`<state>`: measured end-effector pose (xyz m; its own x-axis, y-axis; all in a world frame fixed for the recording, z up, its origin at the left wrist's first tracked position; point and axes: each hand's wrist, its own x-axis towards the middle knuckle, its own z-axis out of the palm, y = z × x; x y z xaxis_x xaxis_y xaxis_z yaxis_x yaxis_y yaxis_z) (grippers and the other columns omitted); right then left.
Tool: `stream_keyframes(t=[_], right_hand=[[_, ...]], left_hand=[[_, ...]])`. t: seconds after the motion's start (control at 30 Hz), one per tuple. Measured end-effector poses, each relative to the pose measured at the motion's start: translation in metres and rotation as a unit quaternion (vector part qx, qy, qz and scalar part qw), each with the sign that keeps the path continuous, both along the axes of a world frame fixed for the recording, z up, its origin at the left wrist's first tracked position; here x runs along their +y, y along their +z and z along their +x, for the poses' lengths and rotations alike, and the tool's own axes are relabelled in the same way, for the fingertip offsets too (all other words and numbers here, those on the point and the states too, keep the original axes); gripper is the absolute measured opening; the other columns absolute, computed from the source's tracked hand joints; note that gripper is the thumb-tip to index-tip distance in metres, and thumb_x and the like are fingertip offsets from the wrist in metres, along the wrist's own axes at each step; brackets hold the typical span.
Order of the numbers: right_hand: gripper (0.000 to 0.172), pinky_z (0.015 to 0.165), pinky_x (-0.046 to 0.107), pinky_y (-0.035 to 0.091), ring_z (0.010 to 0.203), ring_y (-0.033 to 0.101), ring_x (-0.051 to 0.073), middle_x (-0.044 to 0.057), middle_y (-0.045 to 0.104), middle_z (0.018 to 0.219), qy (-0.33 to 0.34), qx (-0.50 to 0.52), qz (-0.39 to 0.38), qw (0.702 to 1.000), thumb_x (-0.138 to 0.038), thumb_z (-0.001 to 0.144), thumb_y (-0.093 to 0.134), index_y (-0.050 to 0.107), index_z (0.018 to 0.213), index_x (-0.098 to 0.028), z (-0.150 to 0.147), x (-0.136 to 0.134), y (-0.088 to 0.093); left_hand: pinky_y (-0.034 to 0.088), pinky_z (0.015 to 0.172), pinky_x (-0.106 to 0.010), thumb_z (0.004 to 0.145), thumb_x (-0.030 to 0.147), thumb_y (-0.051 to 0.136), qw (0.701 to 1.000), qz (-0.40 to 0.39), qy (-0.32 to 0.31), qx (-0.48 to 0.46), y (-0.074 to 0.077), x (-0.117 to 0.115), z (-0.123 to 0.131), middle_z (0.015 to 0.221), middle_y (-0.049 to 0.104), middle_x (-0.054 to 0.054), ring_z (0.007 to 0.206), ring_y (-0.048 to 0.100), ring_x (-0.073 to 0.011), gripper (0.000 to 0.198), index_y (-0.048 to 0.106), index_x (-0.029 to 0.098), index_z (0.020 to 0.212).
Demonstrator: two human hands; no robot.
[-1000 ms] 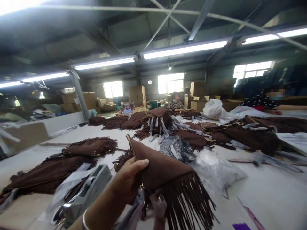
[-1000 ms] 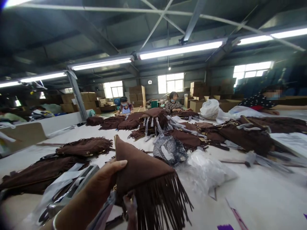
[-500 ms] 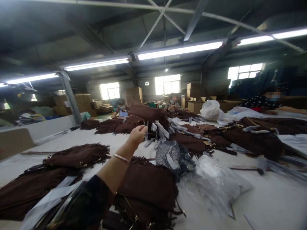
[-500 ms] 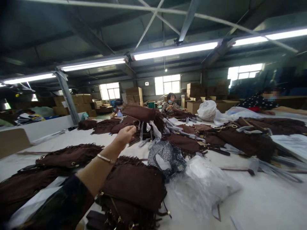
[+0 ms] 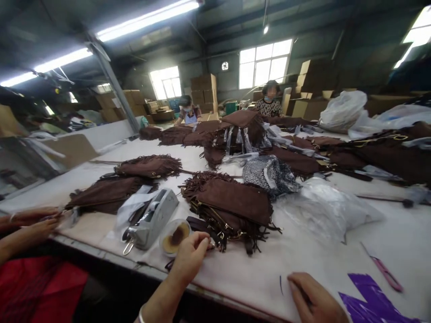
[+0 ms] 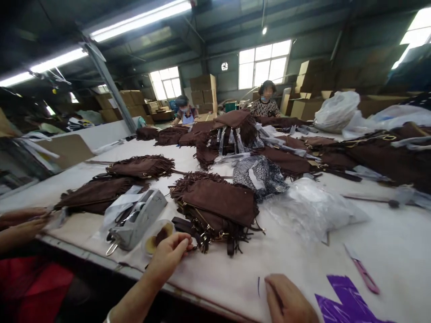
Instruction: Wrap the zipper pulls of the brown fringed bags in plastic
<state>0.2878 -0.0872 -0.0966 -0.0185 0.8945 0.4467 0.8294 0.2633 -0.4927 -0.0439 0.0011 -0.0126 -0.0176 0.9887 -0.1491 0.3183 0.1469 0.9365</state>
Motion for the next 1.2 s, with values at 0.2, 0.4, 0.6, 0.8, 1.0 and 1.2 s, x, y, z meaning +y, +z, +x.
stream_keyframes(t=[0.2, 0.4, 0.6, 0.8, 1.0, 1.2], right_hand=[[0.047, 0.106, 0.048, 0.041, 0.125, 0.05, 0.03, 0.018, 0.056, 0.131, -0.061, -0.027, 0.039, 0.997, -0.035, 0.088, 0.049, 0.052, 0.129, -0.013, -0.015, 0.061, 0.039], [0.063, 0.087, 0.042, 0.049, 0.101, 0.065, 0.03, 0.016, 0.069, 0.108, -0.095, 0.054, -0.148, 0.983, -0.053, 0.085, 0.051, 0.049, 0.133, -0.012, -0.034, 0.114, 0.042], [0.054, 0.084, 0.04, 0.048, 0.096, 0.066, 0.03, 0.014, 0.072, 0.098, -0.087, 0.063, -0.155, 0.982, -0.046, 0.082, 0.053, 0.058, 0.124, -0.013, -0.045, 0.122, 0.049], [0.058, 0.067, 0.034, 0.049, 0.071, 0.065, 0.023, 0.003, 0.068, 0.068, -0.101, 0.263, -0.145, 0.949, -0.052, 0.074, 0.062, 0.062, 0.118, -0.014, -0.032, 0.13, 0.063], [0.073, 0.051, 0.024, 0.043, 0.066, 0.063, 0.018, 0.002, 0.068, 0.07, -0.069, 0.542, -0.165, 0.821, -0.043, 0.062, 0.077, 0.056, 0.125, -0.013, -0.032, 0.125, 0.073], [0.077, 0.056, 0.022, 0.047, 0.072, 0.064, 0.014, 0.008, 0.073, 0.091, 0.022, 0.624, -0.202, 0.755, -0.026, 0.062, 0.079, 0.049, 0.132, -0.017, -0.024, 0.103, 0.074]], left_hand=[[0.048, 0.079, -0.03, 0.085, 0.032, 0.054, 0.993, 0.102, -0.054, 0.029, 0.012, -0.01, 0.014, 0.088, 0.07, -0.006, 0.084, 0.064, -0.0202, 0.021, 0.069, 0.019, 0.092], [0.047, 0.072, -0.029, 0.085, 0.029, 0.052, 0.989, 0.111, -0.08, 0.046, 0.004, -0.027, 0.007, 0.079, 0.069, -0.007, 0.076, 0.063, -0.0195, 0.02, 0.07, 0.018, 0.084], [0.049, 0.074, -0.028, 0.084, 0.028, 0.053, 0.995, 0.089, -0.029, 0.037, -0.002, -0.016, -0.013, 0.084, 0.071, -0.006, 0.079, 0.066, -0.0188, 0.023, 0.068, 0.016, 0.095], [0.047, 0.085, -0.025, 0.081, 0.018, 0.053, 0.968, 0.129, 0.078, 0.2, 0.024, 0.074, -0.041, 0.114, 0.068, -0.012, 0.097, 0.064, -0.0176, 0.038, 0.061, 0.011, 0.118], [0.046, 0.069, -0.027, 0.078, 0.039, 0.062, 0.949, 0.09, 0.043, 0.299, 0.017, 0.115, -0.026, 0.09, 0.072, -0.012, 0.084, 0.066, -0.0224, 0.03, 0.068, 0.013, 0.092], [0.043, 0.069, -0.027, 0.075, 0.029, 0.059, 0.933, 0.075, 0.023, 0.351, 0.017, 0.117, -0.028, 0.087, 0.072, -0.011, 0.082, 0.065, -0.0222, 0.016, 0.067, 0.017, 0.081]])
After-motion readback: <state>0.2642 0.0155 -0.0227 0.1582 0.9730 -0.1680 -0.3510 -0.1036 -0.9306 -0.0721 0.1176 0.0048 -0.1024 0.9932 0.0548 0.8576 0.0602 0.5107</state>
